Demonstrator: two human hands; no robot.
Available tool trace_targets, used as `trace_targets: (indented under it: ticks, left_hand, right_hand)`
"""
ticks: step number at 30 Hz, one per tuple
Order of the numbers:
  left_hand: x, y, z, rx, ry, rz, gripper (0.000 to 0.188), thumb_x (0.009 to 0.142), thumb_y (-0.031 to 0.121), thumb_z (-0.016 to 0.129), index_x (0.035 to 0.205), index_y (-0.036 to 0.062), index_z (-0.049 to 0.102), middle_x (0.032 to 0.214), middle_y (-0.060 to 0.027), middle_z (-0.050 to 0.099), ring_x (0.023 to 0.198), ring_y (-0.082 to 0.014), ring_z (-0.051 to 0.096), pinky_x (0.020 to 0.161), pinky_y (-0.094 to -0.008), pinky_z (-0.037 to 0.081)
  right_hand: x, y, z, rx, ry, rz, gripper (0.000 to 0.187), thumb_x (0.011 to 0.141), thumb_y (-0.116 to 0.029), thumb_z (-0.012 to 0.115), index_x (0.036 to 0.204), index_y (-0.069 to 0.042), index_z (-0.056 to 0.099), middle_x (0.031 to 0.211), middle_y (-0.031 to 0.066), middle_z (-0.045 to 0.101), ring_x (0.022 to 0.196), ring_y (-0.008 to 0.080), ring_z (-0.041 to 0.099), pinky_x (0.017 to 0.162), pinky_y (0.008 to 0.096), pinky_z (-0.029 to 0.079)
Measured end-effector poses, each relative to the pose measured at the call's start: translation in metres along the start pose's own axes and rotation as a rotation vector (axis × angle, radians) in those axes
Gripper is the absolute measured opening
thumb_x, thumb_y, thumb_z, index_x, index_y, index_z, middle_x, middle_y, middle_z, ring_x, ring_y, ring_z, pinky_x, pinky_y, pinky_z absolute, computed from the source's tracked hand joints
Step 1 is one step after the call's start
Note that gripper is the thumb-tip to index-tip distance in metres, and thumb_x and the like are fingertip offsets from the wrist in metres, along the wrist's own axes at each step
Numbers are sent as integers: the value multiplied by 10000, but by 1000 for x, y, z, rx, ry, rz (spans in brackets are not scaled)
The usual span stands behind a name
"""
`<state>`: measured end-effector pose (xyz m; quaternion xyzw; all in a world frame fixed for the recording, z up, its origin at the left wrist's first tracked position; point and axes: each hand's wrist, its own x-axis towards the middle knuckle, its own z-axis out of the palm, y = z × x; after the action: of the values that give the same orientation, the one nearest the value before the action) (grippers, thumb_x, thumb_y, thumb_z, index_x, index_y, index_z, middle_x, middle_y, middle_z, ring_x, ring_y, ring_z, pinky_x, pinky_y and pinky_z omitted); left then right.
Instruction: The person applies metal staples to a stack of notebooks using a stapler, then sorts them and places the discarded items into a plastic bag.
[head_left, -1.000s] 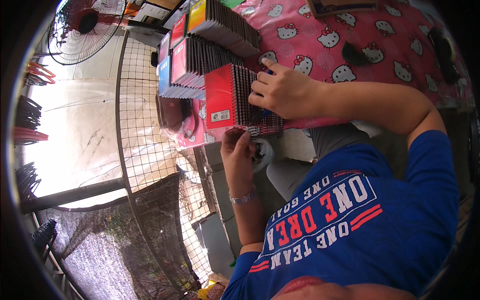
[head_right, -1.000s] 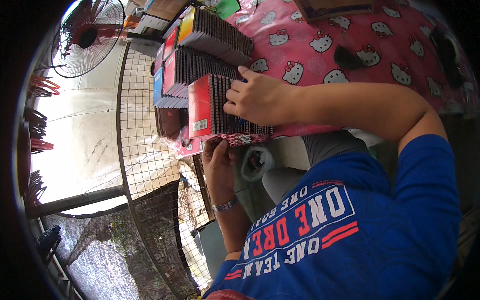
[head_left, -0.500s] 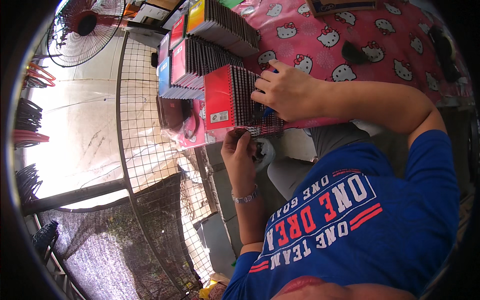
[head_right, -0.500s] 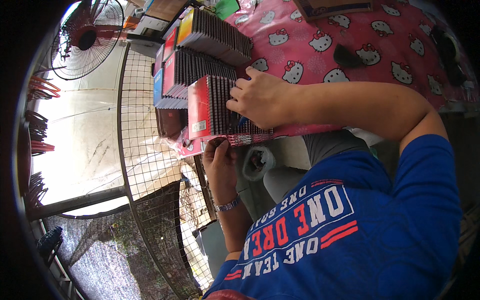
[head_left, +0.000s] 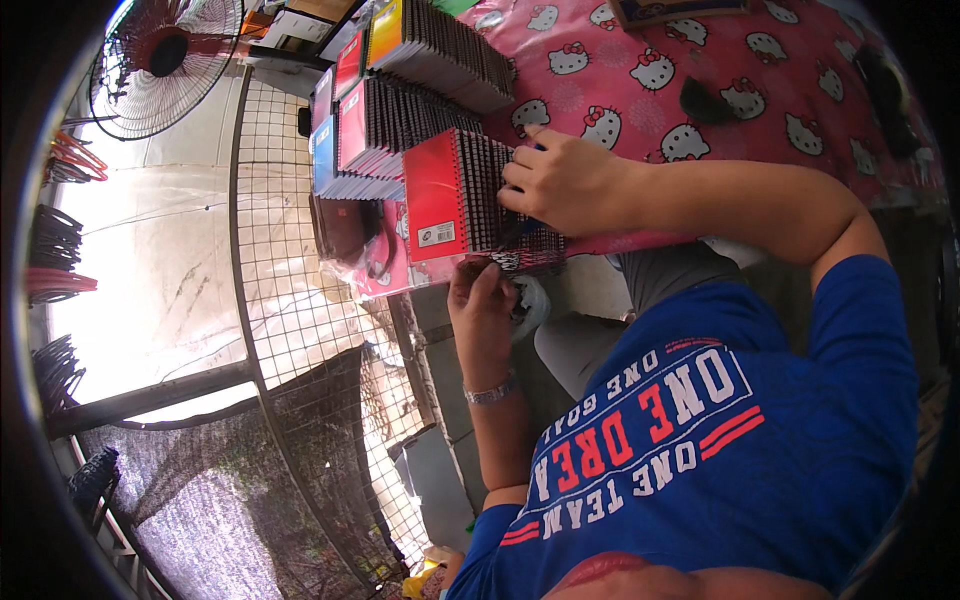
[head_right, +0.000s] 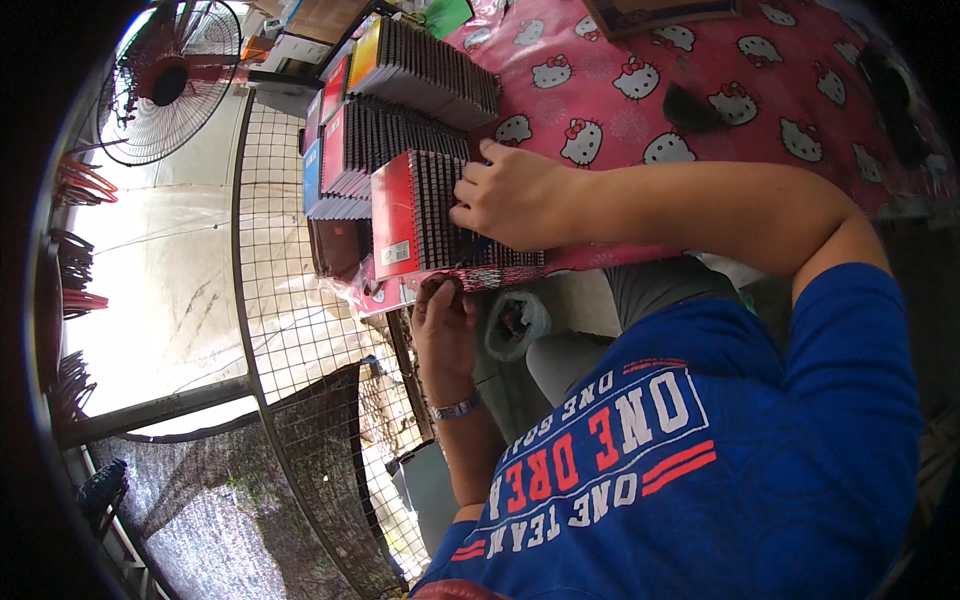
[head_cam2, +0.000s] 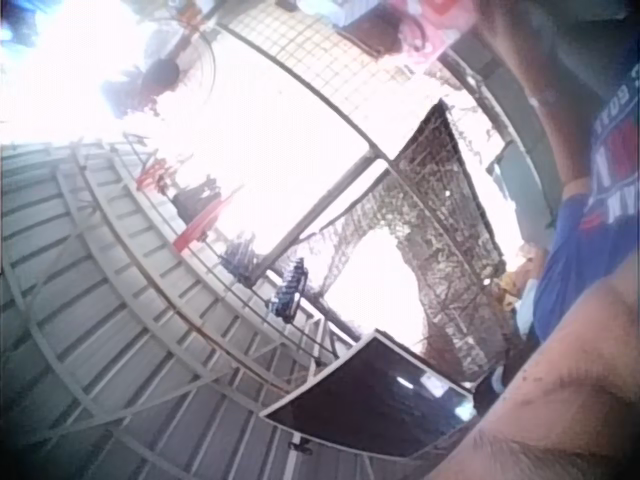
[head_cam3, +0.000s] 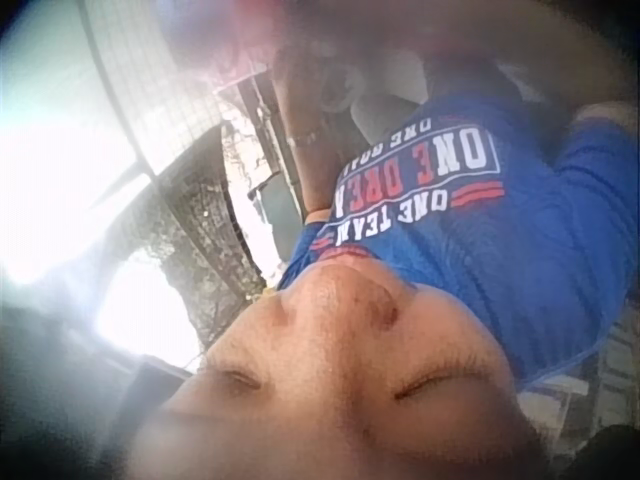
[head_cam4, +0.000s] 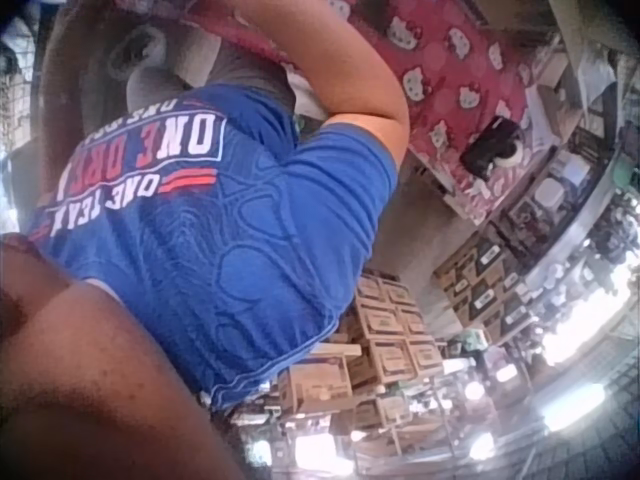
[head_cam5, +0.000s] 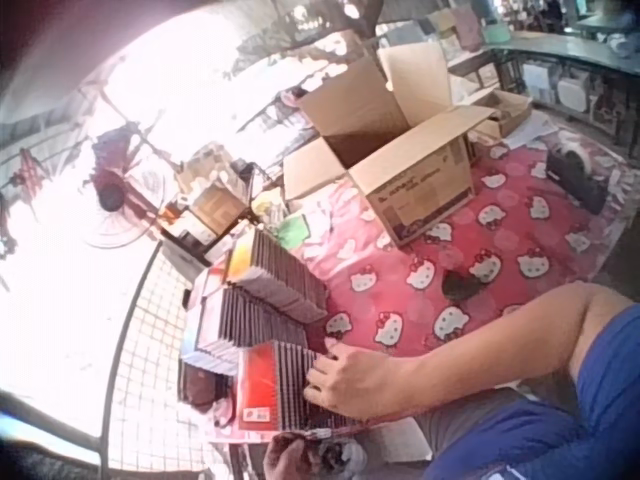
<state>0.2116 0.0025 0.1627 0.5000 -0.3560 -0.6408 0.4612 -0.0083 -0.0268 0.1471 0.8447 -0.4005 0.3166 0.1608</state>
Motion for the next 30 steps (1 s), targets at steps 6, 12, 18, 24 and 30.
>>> trace_targets:
  ticks: [6, 12, 18, 24, 30]
  left_hand:
    - [5, -7, -11, 140, -12, 49, 71, 885, 17, 610, 932, 50, 569, 770, -15, 576, 611, -89, 533, 541, -228, 394]
    - [1, -6, 0, 28, 18, 32, 102, 864, 10, 634, 934, 46, 569, 758, -10, 572, 612, -76, 523, 511, -214, 375]
    - [9, -15, -9, 243, -54, 84, 138, 843, -33, 638, 936, 43, 570, 760, 4, 560, 602, -69, 493, 524, -207, 380]
    - [9, -17, -9, 183, -48, 78, 117, 849, -22, 635, 916, 45, 565, 737, 3, 556, 598, -70, 493, 531, -210, 376]
    - [11, -17, -19, 195, -91, 63, 110, 852, -6, 635, 933, 60, 600, 809, -24, 616, 670, -115, 566, 597, -232, 439]
  right_hand:
    - [6, -4, -5, 121, -417, 178, 141, 823, -175, 535, 841, -93, 648, 838, 62, 662, 884, 235, 653, 873, 417, 472]
    - [-8, 1, 7, -75, 78, -12, 140, 822, -165, 530, 781, -95, 645, 772, 52, 666, 804, 240, 667, 812, 410, 485]
    - [3, -10, 3, -12, -375, 63, 143, 789, -173, 550, 867, -107, 651, 807, 44, 630, 811, 204, 627, 743, 356, 478]
    - [-13, 1, 4, -84, -111, 21, 160, 841, -170, 518, 883, -96, 654, 848, 50, 666, 859, 225, 654, 855, 423, 469]
    - [3, -9, 5, 100, -533, 126, 156, 824, -175, 531, 893, -104, 651, 864, 34, 649, 887, 227, 633, 825, 444, 483]
